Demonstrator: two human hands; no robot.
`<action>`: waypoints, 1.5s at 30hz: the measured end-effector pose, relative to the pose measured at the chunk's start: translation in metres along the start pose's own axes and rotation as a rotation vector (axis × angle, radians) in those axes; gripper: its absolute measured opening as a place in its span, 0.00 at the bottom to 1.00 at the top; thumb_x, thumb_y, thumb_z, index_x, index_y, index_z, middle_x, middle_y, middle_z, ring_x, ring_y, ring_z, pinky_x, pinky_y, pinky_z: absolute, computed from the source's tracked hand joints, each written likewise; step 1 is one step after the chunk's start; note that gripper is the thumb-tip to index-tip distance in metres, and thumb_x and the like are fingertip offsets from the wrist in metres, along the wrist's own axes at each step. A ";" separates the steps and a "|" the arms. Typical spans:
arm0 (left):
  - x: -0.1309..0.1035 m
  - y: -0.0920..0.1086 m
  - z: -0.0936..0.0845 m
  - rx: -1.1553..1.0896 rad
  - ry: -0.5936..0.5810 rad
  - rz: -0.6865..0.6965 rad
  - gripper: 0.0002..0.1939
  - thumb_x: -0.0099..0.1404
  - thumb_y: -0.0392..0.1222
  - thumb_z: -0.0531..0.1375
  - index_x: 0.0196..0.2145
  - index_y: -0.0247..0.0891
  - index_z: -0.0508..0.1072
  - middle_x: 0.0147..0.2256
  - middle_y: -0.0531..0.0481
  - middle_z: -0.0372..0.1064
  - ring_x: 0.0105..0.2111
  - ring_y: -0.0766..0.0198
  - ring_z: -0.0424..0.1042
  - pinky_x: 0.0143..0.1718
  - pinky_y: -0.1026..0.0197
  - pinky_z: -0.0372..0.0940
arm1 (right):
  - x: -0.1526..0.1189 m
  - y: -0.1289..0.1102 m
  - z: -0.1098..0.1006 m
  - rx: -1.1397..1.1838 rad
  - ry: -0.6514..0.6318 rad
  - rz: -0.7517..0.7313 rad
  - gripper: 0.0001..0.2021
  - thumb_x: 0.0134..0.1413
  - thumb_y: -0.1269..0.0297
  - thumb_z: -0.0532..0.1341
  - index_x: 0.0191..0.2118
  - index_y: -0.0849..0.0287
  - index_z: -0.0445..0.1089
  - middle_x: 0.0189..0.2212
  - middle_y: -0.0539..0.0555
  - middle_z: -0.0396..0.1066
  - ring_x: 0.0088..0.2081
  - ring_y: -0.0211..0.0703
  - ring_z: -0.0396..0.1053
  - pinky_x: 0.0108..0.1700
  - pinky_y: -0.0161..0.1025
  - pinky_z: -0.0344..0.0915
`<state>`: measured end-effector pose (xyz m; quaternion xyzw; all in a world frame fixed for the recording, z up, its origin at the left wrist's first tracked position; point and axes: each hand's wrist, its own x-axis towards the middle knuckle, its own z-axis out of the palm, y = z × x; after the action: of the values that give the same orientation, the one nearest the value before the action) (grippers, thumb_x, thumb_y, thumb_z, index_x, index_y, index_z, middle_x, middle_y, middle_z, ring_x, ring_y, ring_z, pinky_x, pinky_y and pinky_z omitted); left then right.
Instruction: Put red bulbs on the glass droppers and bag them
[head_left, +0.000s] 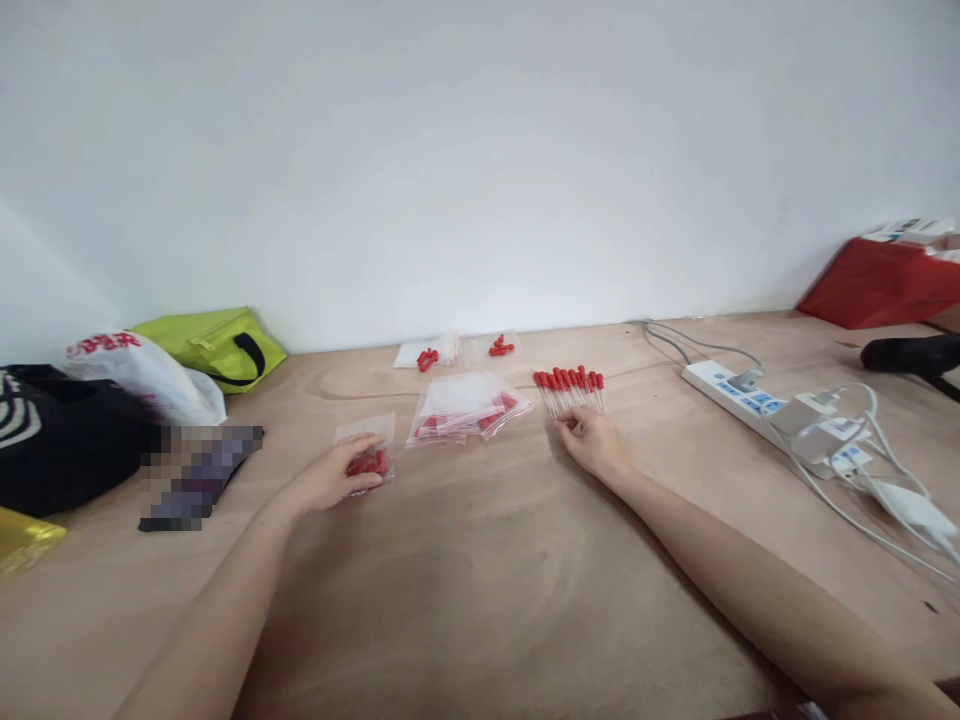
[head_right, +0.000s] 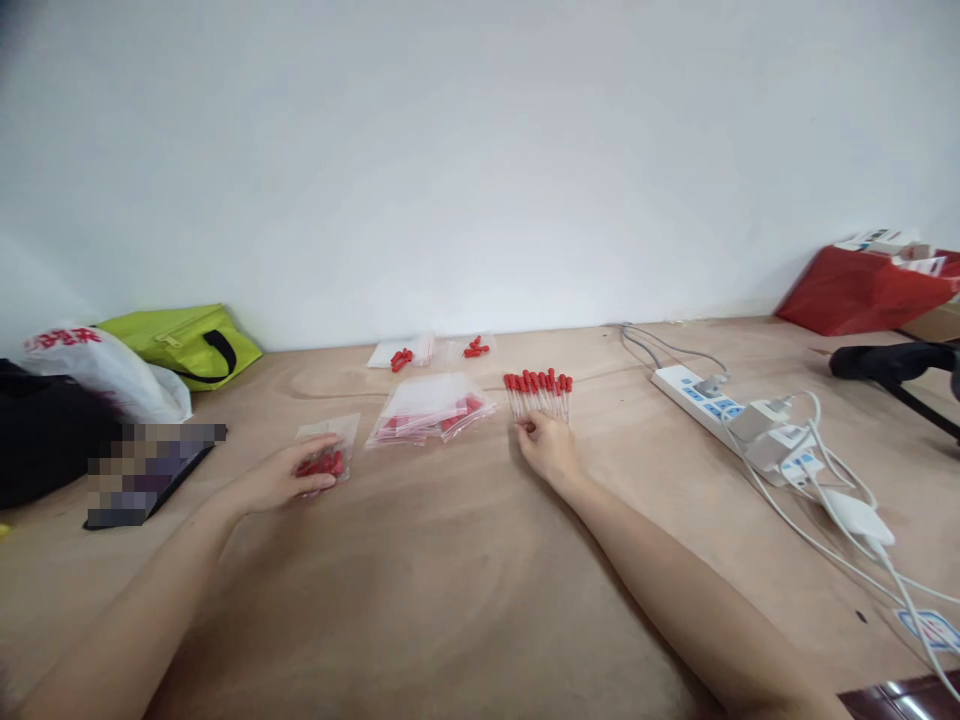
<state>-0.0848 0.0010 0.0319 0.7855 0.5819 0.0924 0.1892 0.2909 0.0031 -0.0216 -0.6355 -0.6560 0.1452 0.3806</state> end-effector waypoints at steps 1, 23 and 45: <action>0.007 -0.006 -0.001 -0.042 0.019 -0.004 0.29 0.49 0.52 0.57 0.48 0.38 0.65 0.46 0.45 0.68 0.44 0.52 0.68 0.44 0.54 0.63 | 0.006 0.001 -0.002 -0.100 0.044 0.018 0.08 0.46 0.63 0.55 0.30 0.59 0.70 0.28 0.53 0.70 0.30 0.40 0.66 0.32 0.36 0.59; 0.075 0.049 0.033 0.018 0.320 0.169 0.13 0.58 0.39 0.49 0.32 0.35 0.73 0.34 0.47 0.73 0.35 0.61 0.71 0.38 0.62 0.64 | 0.057 -0.003 0.016 -0.359 0.065 0.287 0.14 0.49 0.61 0.52 0.25 0.61 0.72 0.28 0.64 0.71 0.33 0.52 0.69 0.34 0.45 0.61; -0.023 0.104 0.060 0.174 -0.184 0.665 0.27 0.63 0.52 0.49 0.59 0.48 0.50 0.60 0.48 0.46 0.60 0.52 0.42 0.58 0.42 0.37 | -0.033 -0.010 -0.003 0.875 -0.015 0.294 0.37 0.36 0.59 0.62 0.53 0.53 0.42 0.24 0.42 0.58 0.17 0.31 0.61 0.16 0.30 0.60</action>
<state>0.0216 -0.0580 0.0212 0.9502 0.2805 0.0278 0.1326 0.2821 -0.0304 -0.0232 -0.5002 -0.4385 0.4657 0.5837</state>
